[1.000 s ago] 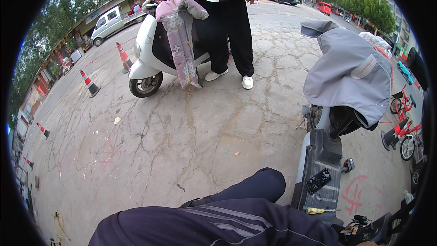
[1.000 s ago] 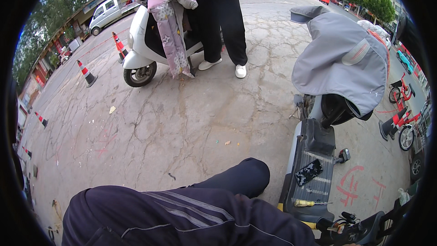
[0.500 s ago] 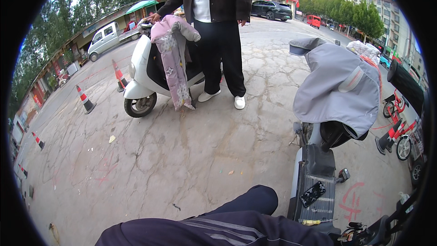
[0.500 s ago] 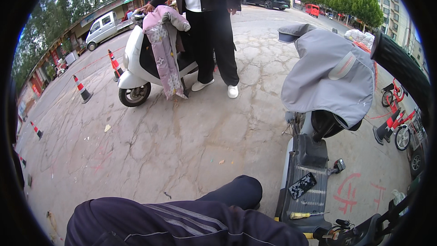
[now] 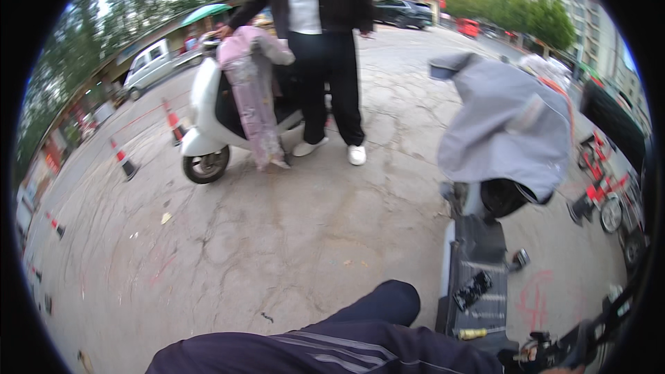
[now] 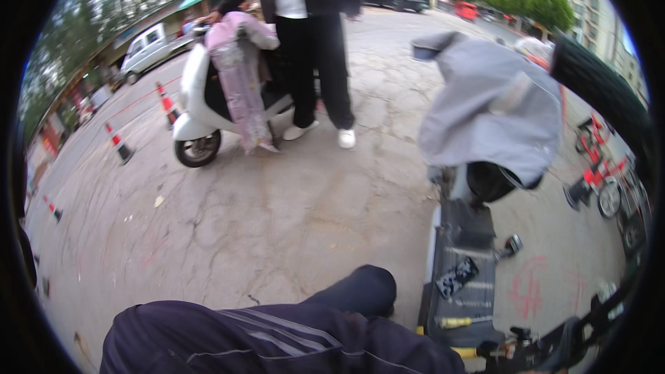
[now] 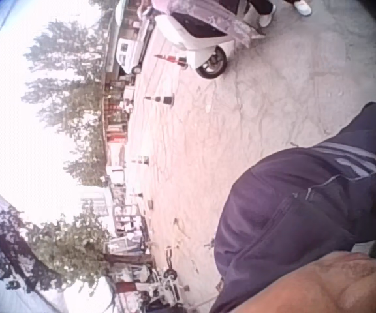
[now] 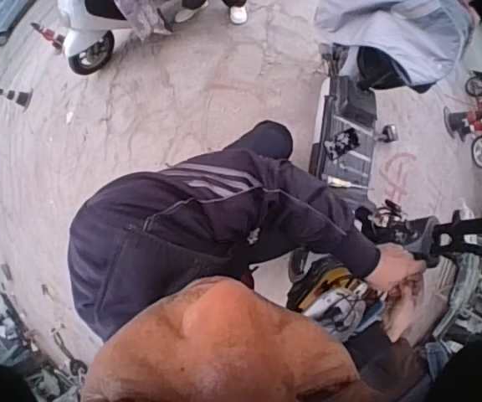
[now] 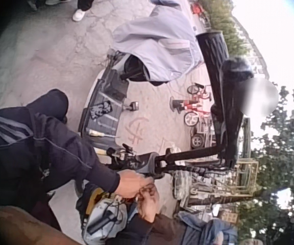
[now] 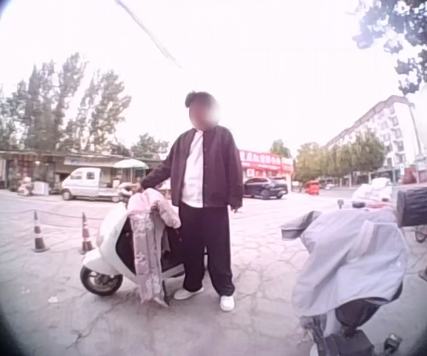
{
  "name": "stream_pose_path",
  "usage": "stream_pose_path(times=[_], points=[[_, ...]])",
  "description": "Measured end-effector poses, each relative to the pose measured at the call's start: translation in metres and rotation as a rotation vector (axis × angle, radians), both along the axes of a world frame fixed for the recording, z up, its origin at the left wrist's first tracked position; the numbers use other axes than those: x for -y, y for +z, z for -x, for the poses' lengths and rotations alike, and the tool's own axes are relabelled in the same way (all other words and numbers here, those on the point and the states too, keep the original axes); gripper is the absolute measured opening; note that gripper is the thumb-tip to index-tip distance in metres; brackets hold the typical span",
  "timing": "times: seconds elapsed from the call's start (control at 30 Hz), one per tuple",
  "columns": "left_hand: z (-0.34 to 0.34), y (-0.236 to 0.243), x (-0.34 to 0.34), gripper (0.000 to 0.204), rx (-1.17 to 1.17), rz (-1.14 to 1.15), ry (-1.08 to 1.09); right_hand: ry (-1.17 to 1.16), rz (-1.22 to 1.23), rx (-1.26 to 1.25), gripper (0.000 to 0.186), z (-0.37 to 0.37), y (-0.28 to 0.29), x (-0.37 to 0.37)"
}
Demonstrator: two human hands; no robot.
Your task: The person repairs the electrical wiring of an electric scooter. They strip wire ends with shears, twist and connect wires, and secure connections with electrical tape. The scooter's front panel is open, exposing the wiring harness.
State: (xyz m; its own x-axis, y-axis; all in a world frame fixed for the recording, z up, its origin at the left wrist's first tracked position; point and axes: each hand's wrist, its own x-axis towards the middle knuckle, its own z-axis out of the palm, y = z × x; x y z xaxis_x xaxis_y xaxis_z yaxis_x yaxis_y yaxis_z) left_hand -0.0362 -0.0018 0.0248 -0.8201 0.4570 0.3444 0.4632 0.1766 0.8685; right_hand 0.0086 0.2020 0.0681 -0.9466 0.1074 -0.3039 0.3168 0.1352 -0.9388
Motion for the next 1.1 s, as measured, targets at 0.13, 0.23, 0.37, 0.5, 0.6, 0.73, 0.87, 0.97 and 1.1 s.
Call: stream_pose_path(times=[0.13, 0.23, 0.37, 0.5, 0.6, 0.73, 0.87, 0.97, 1.1], points=[[0.001, -0.01, 0.006, 0.049, -0.095, -0.177, -0.106, 0.009, 0.063, -0.071, 0.034, -0.002, 0.009, 0.031], [-0.005, -0.019, 0.009, 0.063, -0.135, -0.263, 0.008, 0.194, 0.028, -0.13, 0.012, 0.003, 0.012, 0.034], [-0.009, -0.013, 0.025, 0.061, -0.006, -0.26, -0.047, 0.194, 0.034, -0.127, 0.012, 0.003, 0.011, 0.042], [-0.011, -0.009, 0.024, 0.066, -0.031, -0.208, -0.05, 0.14, 0.037, -0.123, 0.013, 0.002, 0.014, 0.045], [-0.014, -0.013, 0.02, 0.067, -0.038, -0.238, -0.029, 0.115, 0.049, -0.109, 0.013, 0.003, 0.015, 0.042], [-0.016, -0.017, 0.016, 0.064, -0.015, -0.297, -0.007, 0.089, 0.064, -0.064, 0.014, 0.003, 0.013, 0.04], [-0.018, -0.015, 0.012, 0.061, 0.047, -0.327, 0.019, 0.099, 0.081, -0.063, 0.013, 0.003, 0.013, 0.041], [-0.018, -0.015, 0.011, 0.059, 0.054, -0.34, 0.022, 0.111, 0.072, -0.049, 0.014, 0.003, 0.014, 0.04], [-0.017, -0.015, 0.01, 0.058, 0.078, -0.357, 0.018, 0.166, 0.012, -0.058, 0.015, 0.006, 0.015, 0.037]])
